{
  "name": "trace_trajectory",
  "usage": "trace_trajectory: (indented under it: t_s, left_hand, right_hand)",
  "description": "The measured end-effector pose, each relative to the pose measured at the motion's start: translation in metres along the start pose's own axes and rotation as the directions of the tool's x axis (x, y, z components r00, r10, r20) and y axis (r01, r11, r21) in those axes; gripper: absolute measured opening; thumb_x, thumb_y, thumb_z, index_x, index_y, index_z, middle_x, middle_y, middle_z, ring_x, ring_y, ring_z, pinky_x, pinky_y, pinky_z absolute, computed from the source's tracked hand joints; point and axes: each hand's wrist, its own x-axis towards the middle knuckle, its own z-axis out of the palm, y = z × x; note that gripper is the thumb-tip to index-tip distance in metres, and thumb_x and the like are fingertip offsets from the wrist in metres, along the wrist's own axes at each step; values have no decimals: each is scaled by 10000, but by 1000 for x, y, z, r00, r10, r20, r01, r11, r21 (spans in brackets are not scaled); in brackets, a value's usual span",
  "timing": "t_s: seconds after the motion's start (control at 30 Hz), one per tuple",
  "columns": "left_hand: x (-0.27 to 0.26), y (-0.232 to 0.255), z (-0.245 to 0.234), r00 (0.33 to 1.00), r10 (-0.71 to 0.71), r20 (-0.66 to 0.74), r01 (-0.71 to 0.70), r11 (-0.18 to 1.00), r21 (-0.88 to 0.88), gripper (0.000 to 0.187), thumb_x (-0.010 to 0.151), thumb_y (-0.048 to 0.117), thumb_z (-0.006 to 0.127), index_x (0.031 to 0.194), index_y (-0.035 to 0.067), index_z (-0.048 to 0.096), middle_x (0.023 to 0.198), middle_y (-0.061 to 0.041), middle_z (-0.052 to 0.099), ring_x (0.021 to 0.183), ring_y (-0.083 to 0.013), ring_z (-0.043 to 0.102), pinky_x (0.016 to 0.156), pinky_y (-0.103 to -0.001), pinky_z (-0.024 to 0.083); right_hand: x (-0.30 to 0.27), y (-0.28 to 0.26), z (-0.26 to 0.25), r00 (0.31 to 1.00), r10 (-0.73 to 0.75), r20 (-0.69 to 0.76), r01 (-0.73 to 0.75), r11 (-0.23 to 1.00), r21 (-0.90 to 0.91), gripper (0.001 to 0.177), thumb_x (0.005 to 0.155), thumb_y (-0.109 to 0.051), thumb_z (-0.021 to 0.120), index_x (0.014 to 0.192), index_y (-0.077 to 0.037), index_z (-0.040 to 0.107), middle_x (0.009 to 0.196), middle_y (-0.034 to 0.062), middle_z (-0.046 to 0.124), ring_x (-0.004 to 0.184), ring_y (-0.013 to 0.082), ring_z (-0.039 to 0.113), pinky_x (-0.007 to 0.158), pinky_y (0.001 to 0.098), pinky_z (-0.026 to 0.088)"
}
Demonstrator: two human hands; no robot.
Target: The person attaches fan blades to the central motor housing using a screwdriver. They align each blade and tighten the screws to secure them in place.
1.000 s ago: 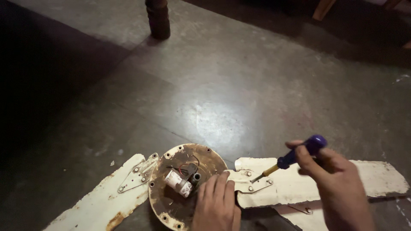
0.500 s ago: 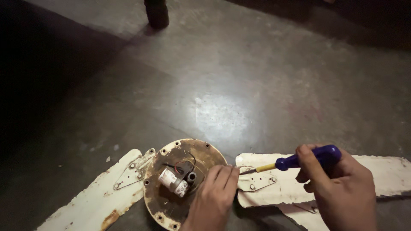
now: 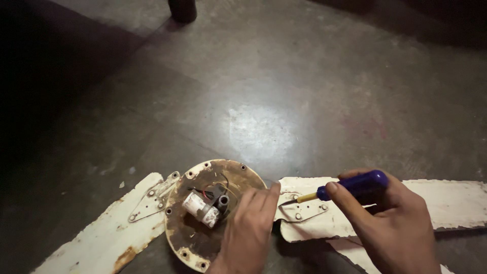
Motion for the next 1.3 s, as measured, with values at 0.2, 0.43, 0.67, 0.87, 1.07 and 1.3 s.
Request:
trace_trajectory:
  t_s: [0.2,0.43,0.67,0.87,1.07,1.3]
  left_hand:
    - [3,2,-1,999,-46,26,47,999,-24,598,748,-168,562,1345,-143,561,1047,-222,701,1036,-361,653,858,-437,543]
    - [3,0,7,998,-62,-25,62,997,34,632,771,-195,563,1399,-174,500,1006,-248,700,1013,-349,682,830,-418,571]
    - [3,-2,8,993,-119,-4,119,993,-6,673,764,-208,583,1424,-198,447,928,-240,699,925,-326,695,790,-414,586]
    - [4,-5,13,991,-135,-1,135,991,8,655,810,-202,587,1449,-169,443,950,-236,699,929,-319,691,788,-365,606]
    - [2,-5,11,986,-166,18,166,986,-16,642,837,-203,583,1459,-172,429,916,-215,692,871,-304,702,769,-370,605]
    - [3,-5,9,988,-151,-28,150,988,-37,629,817,-180,609,1426,-180,451,925,-234,705,890,-317,708,773,-366,612]
  right_hand:
    - [1,3,-6,992,-97,-80,99,995,10,241,894,-215,812,1037,-21,816,851,96,760,694,164,711,602,296,543]
    - [0,2,0,992,-37,-123,47,996,78,240,842,-218,785,981,-23,796,771,76,779,693,112,695,633,256,538]
    - [-3,1,10,998,-10,-56,12,999,32,253,862,-185,803,1060,-29,781,791,126,756,640,186,700,553,302,521]
    - [-2,-2,10,993,-36,-117,50,992,119,216,878,-151,800,1023,9,786,793,113,792,699,145,717,593,279,557]
    - [-7,-8,14,988,-87,-127,99,991,89,199,884,-118,798,1040,6,784,843,112,769,725,152,761,610,280,591]
    - [-9,-4,16,979,-167,-113,171,985,23,194,873,-113,801,1029,1,779,865,105,774,780,152,788,670,282,613]
